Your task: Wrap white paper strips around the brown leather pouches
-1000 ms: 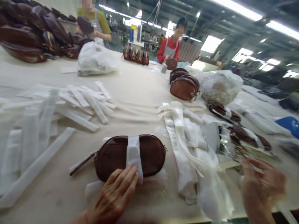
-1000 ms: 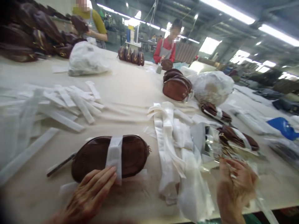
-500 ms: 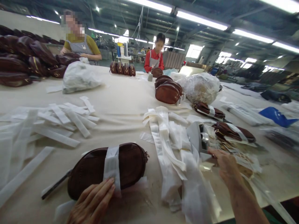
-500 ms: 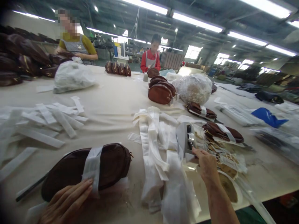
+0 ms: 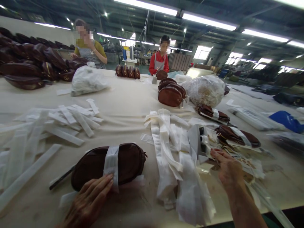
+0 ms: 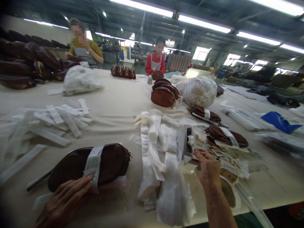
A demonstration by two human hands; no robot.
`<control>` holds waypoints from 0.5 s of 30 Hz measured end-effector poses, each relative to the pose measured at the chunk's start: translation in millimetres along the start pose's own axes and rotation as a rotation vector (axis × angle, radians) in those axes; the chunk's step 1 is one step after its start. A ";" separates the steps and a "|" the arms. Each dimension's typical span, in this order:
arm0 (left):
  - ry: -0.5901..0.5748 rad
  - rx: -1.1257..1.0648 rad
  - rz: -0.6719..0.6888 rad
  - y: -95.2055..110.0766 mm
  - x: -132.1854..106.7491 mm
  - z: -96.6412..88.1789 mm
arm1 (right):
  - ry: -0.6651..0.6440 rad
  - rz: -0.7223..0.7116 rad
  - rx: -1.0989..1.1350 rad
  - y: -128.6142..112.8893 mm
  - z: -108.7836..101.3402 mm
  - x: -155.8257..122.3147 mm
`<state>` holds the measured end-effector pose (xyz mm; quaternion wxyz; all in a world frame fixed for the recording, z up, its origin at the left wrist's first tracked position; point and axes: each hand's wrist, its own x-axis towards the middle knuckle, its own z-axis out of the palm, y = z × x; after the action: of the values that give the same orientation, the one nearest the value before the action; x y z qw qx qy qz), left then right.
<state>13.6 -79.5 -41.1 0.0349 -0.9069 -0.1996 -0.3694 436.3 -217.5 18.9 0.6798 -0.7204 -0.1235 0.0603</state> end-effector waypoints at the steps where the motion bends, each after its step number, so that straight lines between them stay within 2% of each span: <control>1: 0.007 0.000 -0.005 0.3 0.2 0.0 | 0.028 -0.022 -0.008 -2.7 -7.0 -6.8; 4: 0.023 0.008 -0.010 0.2 0.7 -0.6 | 0.046 -0.030 -0.151 2.0 -32.1 -33.7; 7: -0.002 0.018 0.017 -1.8 0.1 -2.1 | -0.010 0.044 -0.267 24.8 -46.0 -59.2; 9: -0.039 0.028 0.047 -3.5 -0.6 -2.3 | -0.033 0.075 -0.258 40.2 -44.4 -68.2; 11: -0.019 0.019 0.046 -4.7 -1.4 -0.9 | -0.053 0.097 -0.272 48.1 -38.4 -69.0; 15: 0.046 -0.041 0.018 -4.6 -1.5 2.4 | -0.045 0.119 -0.392 38.3 -35.8 -57.2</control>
<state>12.4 -75.3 -44.2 0.0242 -0.9004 -0.1829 -0.3939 394.1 -268.6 -21.3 0.5190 -0.8434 -0.1053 0.0909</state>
